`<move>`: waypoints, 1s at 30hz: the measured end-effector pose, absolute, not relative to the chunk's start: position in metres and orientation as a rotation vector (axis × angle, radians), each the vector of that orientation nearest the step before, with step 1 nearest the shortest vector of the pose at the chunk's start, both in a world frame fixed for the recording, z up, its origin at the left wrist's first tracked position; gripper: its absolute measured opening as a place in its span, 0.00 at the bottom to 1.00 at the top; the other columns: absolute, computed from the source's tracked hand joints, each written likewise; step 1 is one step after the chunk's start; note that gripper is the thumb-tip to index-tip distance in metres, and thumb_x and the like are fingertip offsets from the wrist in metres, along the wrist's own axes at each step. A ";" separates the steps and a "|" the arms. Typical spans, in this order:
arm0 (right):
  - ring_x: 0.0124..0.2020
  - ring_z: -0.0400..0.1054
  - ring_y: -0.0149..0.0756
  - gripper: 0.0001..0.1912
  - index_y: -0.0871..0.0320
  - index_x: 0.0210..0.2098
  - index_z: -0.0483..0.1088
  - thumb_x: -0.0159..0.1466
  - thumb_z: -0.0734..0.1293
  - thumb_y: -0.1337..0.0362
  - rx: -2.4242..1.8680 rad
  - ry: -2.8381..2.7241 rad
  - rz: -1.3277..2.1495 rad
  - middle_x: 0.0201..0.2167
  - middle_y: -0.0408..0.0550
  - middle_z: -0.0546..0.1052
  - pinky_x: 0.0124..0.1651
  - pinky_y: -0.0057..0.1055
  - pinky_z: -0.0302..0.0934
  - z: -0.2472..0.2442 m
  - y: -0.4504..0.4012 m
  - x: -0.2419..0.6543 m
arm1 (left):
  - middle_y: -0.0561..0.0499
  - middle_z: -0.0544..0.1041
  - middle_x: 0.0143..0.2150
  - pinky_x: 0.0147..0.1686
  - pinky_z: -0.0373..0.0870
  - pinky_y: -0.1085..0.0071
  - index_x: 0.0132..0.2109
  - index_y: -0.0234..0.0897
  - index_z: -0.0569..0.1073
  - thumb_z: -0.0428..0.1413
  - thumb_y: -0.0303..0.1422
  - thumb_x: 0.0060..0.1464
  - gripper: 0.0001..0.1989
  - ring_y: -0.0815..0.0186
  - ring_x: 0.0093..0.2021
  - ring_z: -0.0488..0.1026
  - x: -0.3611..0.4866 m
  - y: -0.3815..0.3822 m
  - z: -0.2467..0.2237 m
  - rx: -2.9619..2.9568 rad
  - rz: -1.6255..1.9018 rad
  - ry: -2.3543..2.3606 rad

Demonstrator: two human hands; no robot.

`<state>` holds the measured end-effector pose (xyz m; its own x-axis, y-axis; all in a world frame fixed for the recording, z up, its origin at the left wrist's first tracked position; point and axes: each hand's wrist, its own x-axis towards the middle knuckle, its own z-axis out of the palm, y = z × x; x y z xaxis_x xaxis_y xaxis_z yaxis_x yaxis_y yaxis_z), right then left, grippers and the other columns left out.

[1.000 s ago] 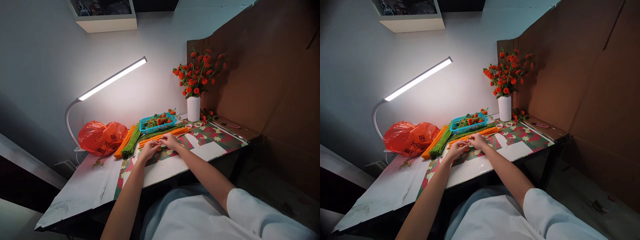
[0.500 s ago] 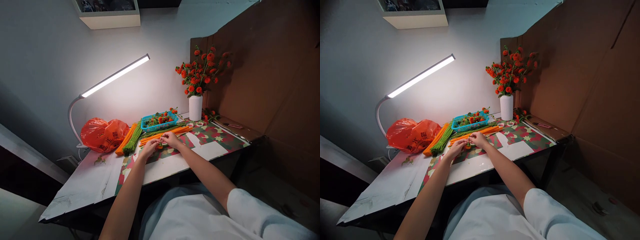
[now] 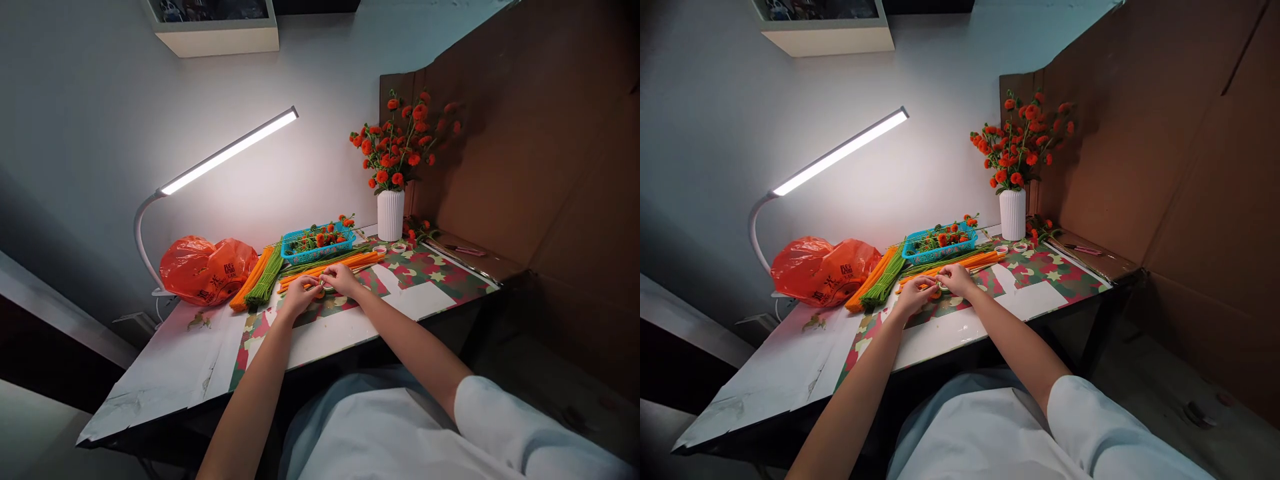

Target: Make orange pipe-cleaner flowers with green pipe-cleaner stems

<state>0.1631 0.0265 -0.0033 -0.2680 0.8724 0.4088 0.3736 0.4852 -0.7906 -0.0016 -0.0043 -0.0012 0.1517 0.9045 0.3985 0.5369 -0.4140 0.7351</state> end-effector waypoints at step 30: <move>0.23 0.58 0.27 0.19 0.59 0.20 0.65 0.48 0.71 0.50 -0.739 -1.501 1.257 0.19 0.38 0.66 0.29 0.27 0.54 0.018 0.009 0.161 | 0.45 0.78 0.34 0.37 0.67 0.69 0.35 0.33 0.77 0.52 0.37 0.51 0.13 0.61 0.38 0.73 -0.008 -0.007 0.015 1.036 1.005 0.793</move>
<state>0.1612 0.0088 0.0182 -0.3117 0.9002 0.3040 -0.1413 0.2724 -0.9517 -0.0079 -0.0069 0.0152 0.3498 0.9345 -0.0668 -0.2830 0.1734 0.9433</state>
